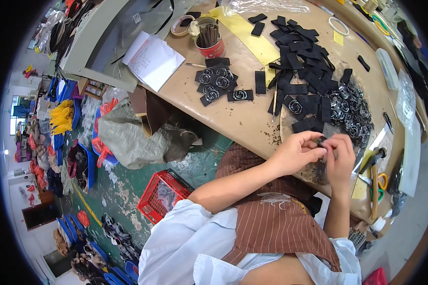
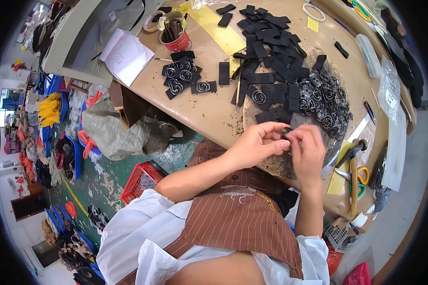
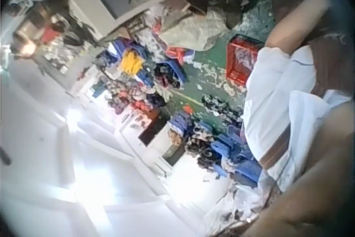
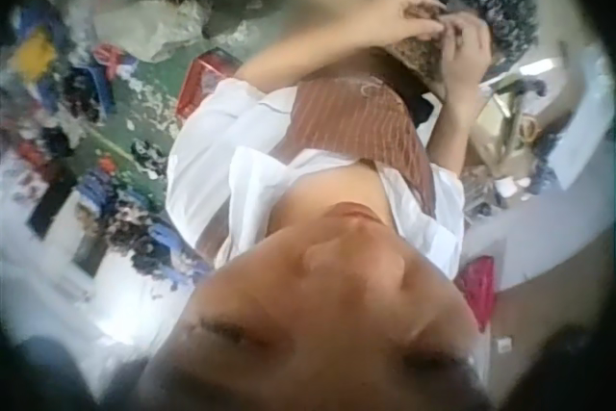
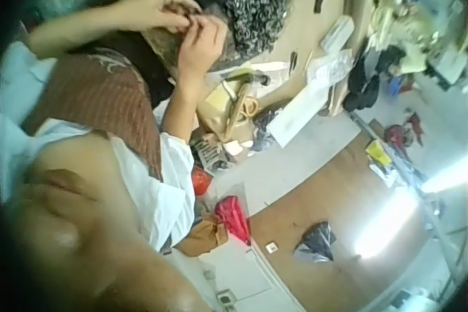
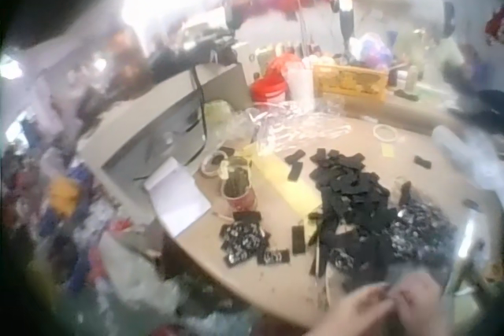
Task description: The person assembles small metal hardware onto black fabric strips by hand. They pick up a metal piece and a fabric strip, insert the metal into the fabric, and press it to secure it. The finished units are placed on the table, and the process is repeated continuously.
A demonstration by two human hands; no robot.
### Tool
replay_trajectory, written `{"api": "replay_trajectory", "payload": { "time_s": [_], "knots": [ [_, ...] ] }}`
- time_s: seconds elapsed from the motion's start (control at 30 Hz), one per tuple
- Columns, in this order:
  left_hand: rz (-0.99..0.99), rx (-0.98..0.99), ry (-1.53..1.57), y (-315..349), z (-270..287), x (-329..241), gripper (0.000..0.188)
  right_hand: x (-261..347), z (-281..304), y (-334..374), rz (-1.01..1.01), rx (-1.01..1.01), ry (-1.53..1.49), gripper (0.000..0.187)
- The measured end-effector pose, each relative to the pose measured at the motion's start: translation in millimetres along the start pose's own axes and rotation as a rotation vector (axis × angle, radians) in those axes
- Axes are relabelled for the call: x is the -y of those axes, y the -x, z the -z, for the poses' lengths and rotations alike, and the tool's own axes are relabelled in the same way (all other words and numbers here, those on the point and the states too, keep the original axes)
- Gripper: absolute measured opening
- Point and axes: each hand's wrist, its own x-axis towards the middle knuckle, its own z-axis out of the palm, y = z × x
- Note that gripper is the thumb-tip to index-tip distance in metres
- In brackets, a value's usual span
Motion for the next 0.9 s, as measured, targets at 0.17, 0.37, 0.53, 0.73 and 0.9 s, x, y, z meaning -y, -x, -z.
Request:
{"api": "replay_trajectory", "payload": {
  "time_s": [0.17, 0.37, 0.53, 0.73, 0.9],
  "knots": [
    [-0.014, 0.055, 0.123, 10, -3, -8, 0.035, 13, 3, 2, 0.058, -0.138, -0.016, 0.014],
    [-0.16, -0.064, 0.075, 20, -16, -13, 0.03, 21, -13, 9, -0.062, -0.311, -0.186, 0.009],
    [-0.07, -0.027, 0.284, 21, -9, -17, 0.027, 19, -17, 11, -0.117, -0.251, -0.474, 0.013],
    [-0.049, -0.004, 0.173, 30, 1, -33, 0.025, 23, 6, -4, 0.253, -0.051, -0.182, 0.037],
    [-0.059, -0.03, 0.055, 37, -2, -36, 0.025, 24, 0, -1, 0.271, -0.153, -0.331, 0.027]
  ]
}}
